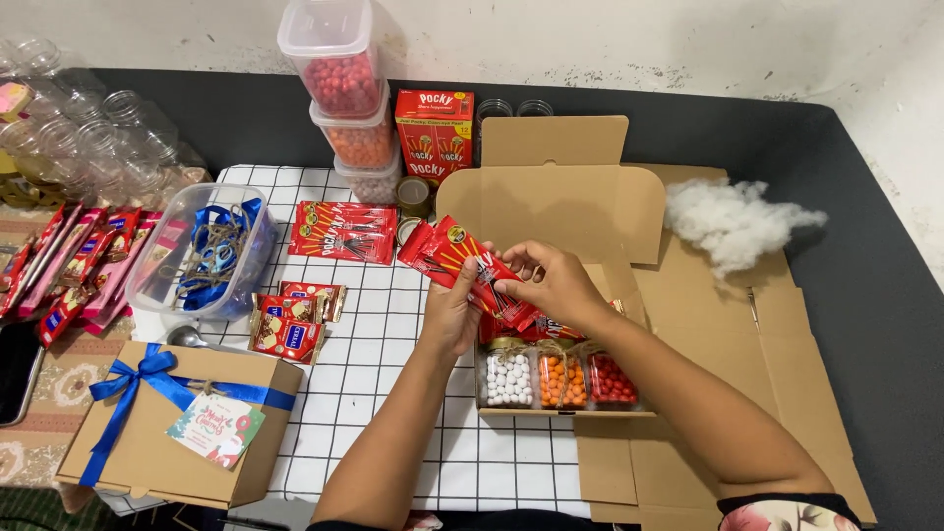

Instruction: The person packs a cardboard gift box by placing three jars of colorful candies and white cotton filler inside. They then add several small chocolate bars and a box of Pocky sticks before closing the box flaps.

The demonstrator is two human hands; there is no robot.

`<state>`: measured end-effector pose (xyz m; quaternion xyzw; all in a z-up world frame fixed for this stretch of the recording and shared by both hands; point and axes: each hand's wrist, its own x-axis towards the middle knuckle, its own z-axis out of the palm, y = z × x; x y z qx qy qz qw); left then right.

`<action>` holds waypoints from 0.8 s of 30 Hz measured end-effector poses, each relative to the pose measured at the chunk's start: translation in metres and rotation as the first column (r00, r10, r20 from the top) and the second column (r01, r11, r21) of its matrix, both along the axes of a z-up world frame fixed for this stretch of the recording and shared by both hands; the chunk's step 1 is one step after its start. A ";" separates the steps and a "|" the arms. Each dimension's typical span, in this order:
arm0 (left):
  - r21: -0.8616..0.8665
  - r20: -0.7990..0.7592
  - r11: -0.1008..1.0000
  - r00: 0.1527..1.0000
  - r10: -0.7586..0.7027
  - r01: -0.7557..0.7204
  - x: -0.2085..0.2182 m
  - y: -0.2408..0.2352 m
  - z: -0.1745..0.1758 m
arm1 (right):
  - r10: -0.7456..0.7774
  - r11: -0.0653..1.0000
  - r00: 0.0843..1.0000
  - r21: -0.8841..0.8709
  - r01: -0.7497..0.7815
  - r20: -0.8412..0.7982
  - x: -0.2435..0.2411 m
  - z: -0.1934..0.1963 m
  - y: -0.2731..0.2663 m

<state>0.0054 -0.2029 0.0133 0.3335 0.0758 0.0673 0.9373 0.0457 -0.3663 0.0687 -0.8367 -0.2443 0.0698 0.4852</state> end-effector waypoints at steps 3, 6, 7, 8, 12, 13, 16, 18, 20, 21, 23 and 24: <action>0.034 -0.007 0.999 1.000 0.007 -0.007 0.010 0.003 -0.029 | -0.009 1.000 1.000 -0.027 0.009 -0.016 0.007 -0.008 0.002; 0.077 -0.008 0.997 1.000 -0.015 0.016 -0.003 -0.001 0.008 | -0.055 0.998 0.996 0.029 0.057 -0.066 0.015 -0.015 -0.002; 0.075 -0.009 0.997 1.000 -0.013 0.014 -0.005 -0.001 0.010 | -0.053 0.998 0.996 0.027 0.055 -0.067 0.011 -0.008 0.000; 0.113 -0.005 0.994 1.000 -0.007 0.007 -0.007 -0.001 0.012 | -0.083 0.980 0.980 0.165 0.114 -0.181 0.008 -0.001 0.001; 0.195 -0.001 0.981 1.000 0.006 -0.005 -0.013 -0.006 0.018 | 0.000 0.919 0.935 0.370 0.140 -0.354 0.005 0.011 -0.001; 0.195 -0.002 0.981 1.000 0.005 -0.005 -0.015 -0.007 0.021 | 0.000 0.919 0.935 0.369 0.140 -0.355 0.007 0.013 -0.007; 0.261 0.007 0.965 0.999 0.032 -0.033 -0.021 -0.011 0.031 | -0.095 0.976 0.991 0.186 0.112 -0.098 0.002 0.031 -0.016; 0.364 0.035 0.930 0.999 0.037 -0.047 -0.025 -0.013 0.036 | -0.051 0.989 0.832 -0.089 0.120 0.552 -0.011 0.057 -0.014; 0.400 0.047 0.916 0.999 0.023 -0.040 -0.020 -0.010 0.022 | 0.064 0.951 0.695 -0.255 0.176 0.716 -0.004 0.051 -0.016; 0.435 0.060 0.900 0.998 0.009 -0.034 -0.017 -0.009 0.015 | 0.209 0.881 0.530 -0.394 0.263 0.822 0.000 0.047 -0.018; 0.466 0.070 0.884 0.998 -0.002 -0.031 -0.017 -0.009 0.010 | 0.266 0.853 0.484 -0.438 0.285 0.834 -0.005 0.058 -0.019; 0.494 0.081 0.869 0.997 -0.008 -0.033 -0.017 -0.009 0.007 | 0.326 0.822 0.437 -0.480 0.306 0.838 -0.008 0.063 -0.019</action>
